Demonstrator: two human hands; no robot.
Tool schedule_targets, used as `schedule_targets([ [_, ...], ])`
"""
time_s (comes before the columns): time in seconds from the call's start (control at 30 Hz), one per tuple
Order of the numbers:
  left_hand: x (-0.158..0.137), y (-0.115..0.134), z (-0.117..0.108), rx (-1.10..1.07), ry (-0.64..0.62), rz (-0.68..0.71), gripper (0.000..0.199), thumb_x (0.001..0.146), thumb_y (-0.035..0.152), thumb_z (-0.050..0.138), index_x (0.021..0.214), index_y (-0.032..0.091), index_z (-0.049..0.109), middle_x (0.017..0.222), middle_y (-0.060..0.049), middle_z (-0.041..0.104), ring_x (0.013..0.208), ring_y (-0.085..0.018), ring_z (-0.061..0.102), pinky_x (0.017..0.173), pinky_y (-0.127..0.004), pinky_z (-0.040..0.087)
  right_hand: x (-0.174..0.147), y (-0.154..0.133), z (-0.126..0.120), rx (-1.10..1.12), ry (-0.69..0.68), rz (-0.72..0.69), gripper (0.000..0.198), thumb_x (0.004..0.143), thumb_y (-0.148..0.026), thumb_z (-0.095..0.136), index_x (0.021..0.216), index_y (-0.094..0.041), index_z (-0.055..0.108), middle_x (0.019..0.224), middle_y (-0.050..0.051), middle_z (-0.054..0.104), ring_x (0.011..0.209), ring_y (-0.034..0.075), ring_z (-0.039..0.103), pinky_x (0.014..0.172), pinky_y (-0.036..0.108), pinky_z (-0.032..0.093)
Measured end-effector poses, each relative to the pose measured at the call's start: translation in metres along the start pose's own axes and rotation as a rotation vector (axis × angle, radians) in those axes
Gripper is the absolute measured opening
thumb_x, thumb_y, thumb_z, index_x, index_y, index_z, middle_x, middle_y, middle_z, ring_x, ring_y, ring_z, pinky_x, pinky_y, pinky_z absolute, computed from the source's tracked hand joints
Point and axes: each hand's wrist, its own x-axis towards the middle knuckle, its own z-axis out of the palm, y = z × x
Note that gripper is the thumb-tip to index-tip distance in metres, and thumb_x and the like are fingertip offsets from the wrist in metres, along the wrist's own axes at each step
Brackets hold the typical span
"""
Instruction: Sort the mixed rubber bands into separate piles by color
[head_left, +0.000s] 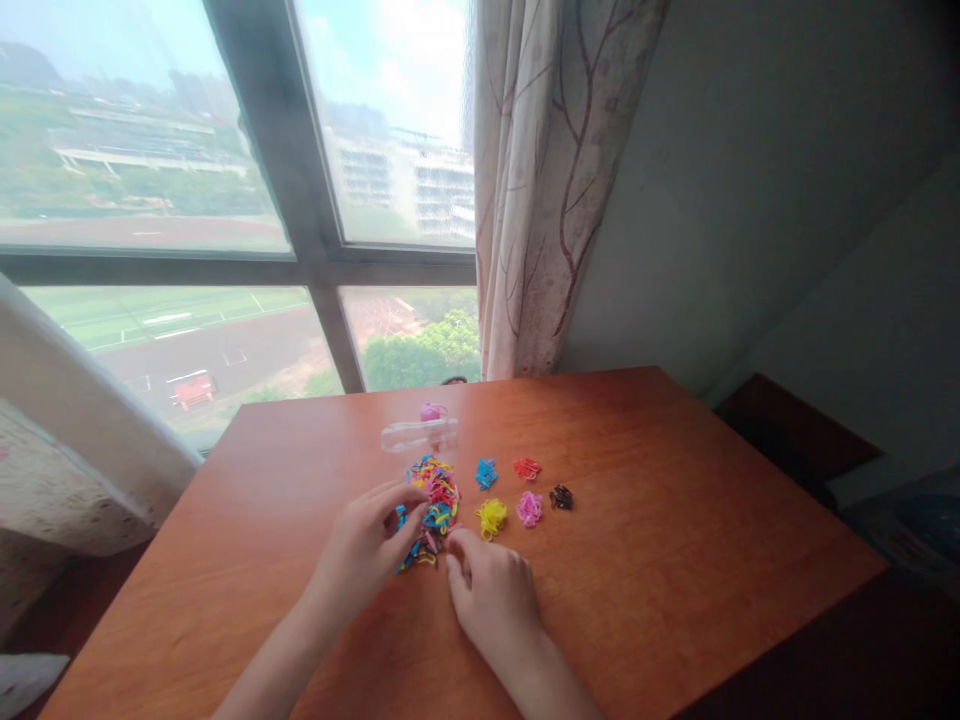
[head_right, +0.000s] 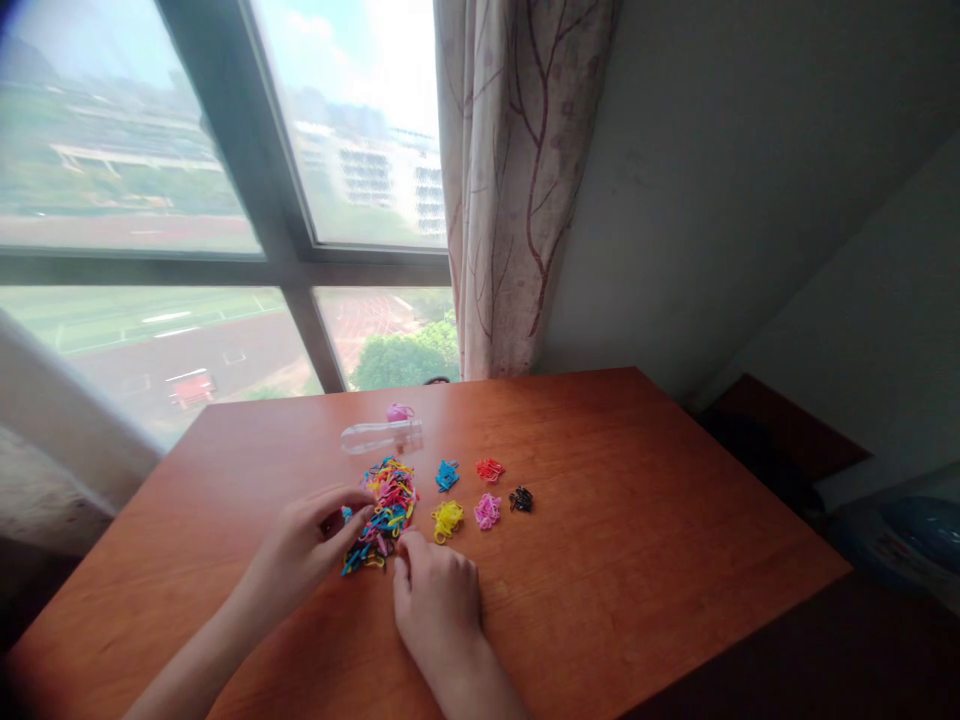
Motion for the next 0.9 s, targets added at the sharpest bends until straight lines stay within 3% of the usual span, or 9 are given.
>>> schedule_targets([
  [0.33, -0.018, -0.012, 0.001, -0.055, -0.016, -0.048, 0.025, 0.089, 0.035, 0.051, 0.083, 0.019, 0.07, 0.069, 0.001, 0.069, 0.057, -0.012, 0.054, 0.054, -0.021, 0.041, 0.005, 0.0, 0.007, -0.059, 0.019, -0.016, 0.012, 0.089, -0.018, 0.058, 0.088, -0.027, 0.066, 0.075, -0.002, 0.072, 0.066, 0.015, 0.066, 0.056, 0.022, 0.028],
  [0.6, -0.021, -0.02, 0.007, -0.065, -0.029, -0.047, 0.025, 0.09, 0.033, 0.049, 0.087, 0.019, 0.07, 0.074, -0.001, 0.07, 0.059, -0.013, 0.056, 0.057, -0.022, 0.042, -0.004, 0.01, 0.005, 0.201, 0.176, -0.042, 0.016, 0.091, -0.021, 0.053, 0.089, -0.024, 0.068, 0.064, -0.003, 0.065, 0.056, 0.012, 0.06, 0.057, 0.021, 0.033],
  [0.77, -0.022, -0.017, 0.006, -0.025, -0.05, -0.044, 0.024, 0.091, 0.032, 0.05, 0.088, 0.02, 0.07, 0.076, -0.001, 0.07, 0.062, -0.013, 0.057, 0.06, -0.022, 0.042, -0.006, 0.03, -0.008, 0.211, 0.301, -0.014, 0.023, 0.095, -0.031, 0.049, 0.084, -0.022, 0.067, 0.057, -0.003, 0.059, 0.05, 0.012, 0.054, 0.054, 0.021, 0.033],
  [0.9, -0.023, -0.015, 0.006, 0.001, -0.059, -0.034, 0.024, 0.091, 0.032, 0.049, 0.09, 0.021, 0.07, 0.079, -0.002, 0.07, 0.065, -0.014, 0.059, 0.062, -0.022, 0.042, -0.001, 0.064, -0.025, 0.146, 0.402, 0.032, 0.032, 0.096, -0.04, 0.047, 0.085, -0.02, 0.069, 0.056, -0.002, 0.057, 0.049, 0.012, 0.053, 0.053, 0.021, 0.035],
])
